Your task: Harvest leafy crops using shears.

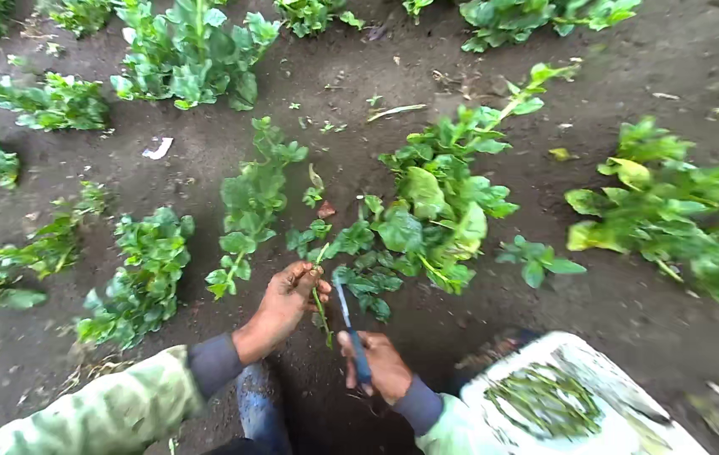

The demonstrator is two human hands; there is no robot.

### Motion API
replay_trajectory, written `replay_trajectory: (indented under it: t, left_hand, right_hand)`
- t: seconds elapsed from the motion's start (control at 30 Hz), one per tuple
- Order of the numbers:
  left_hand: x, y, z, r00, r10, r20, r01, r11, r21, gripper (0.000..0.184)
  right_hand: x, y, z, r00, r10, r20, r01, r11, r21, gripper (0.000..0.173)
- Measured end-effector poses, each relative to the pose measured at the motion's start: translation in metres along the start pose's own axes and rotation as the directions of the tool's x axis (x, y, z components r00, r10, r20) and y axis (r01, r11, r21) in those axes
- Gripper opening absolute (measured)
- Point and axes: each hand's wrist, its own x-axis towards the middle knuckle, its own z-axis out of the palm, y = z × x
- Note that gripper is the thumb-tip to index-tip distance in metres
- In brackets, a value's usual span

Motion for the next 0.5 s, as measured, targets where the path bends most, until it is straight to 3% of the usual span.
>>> replay_trajectory:
  t: [0.1, 0.23, 0.37, 0.43, 0.47, 0.5]
  left_hand:
    - [-0.007, 0.032, 0.03, 0.952, 0.162, 0.261, -0.204, 0.969, 0.14, 0.024]
    - [-0.011, 0.051, 0.105, 0.827, 0.107, 0.552, -0.306, 0.909, 0.282, 0.02]
    - [-0.02, 0.047, 0.203, 0.669, 0.123, 0.733, -0.496, 0.808, 0.317, 0.024]
    - [-0.023, 0.037, 0.248, 0.585, 0.183, 0.79, -0.604, 0.748, 0.273, 0.027]
    - [-0.026, 0.031, 0.264, 0.541, 0.206, 0.815, -0.657, 0.709, 0.257, 0.028]
    - [-0.029, 0.023, 0.276, 0.504, 0.216, 0.836, -0.699, 0.671, 0.248, 0.029]
  right_hand:
    - [-0.008, 0.028, 0.012, 0.994, 0.047, 0.096, -0.041, 0.997, -0.07, 0.044]
    - [-0.013, 0.045, 0.02, 0.989, 0.041, 0.145, -0.02, 0.989, -0.144, 0.052]
    - [-0.022, 0.036, 0.021, 0.988, 0.022, 0.15, 0.0, 0.99, -0.139, 0.053]
    - [-0.013, 0.05, 0.019, 0.976, -0.091, 0.197, 0.114, 0.987, -0.11, 0.047]
    - [0.004, 0.071, 0.016, 0.92, -0.236, 0.313, 0.268, 0.961, -0.065, 0.043]
    - [0.033, 0.102, 0.011, 0.751, -0.48, 0.454, 0.545, 0.839, -0.014, 0.039]
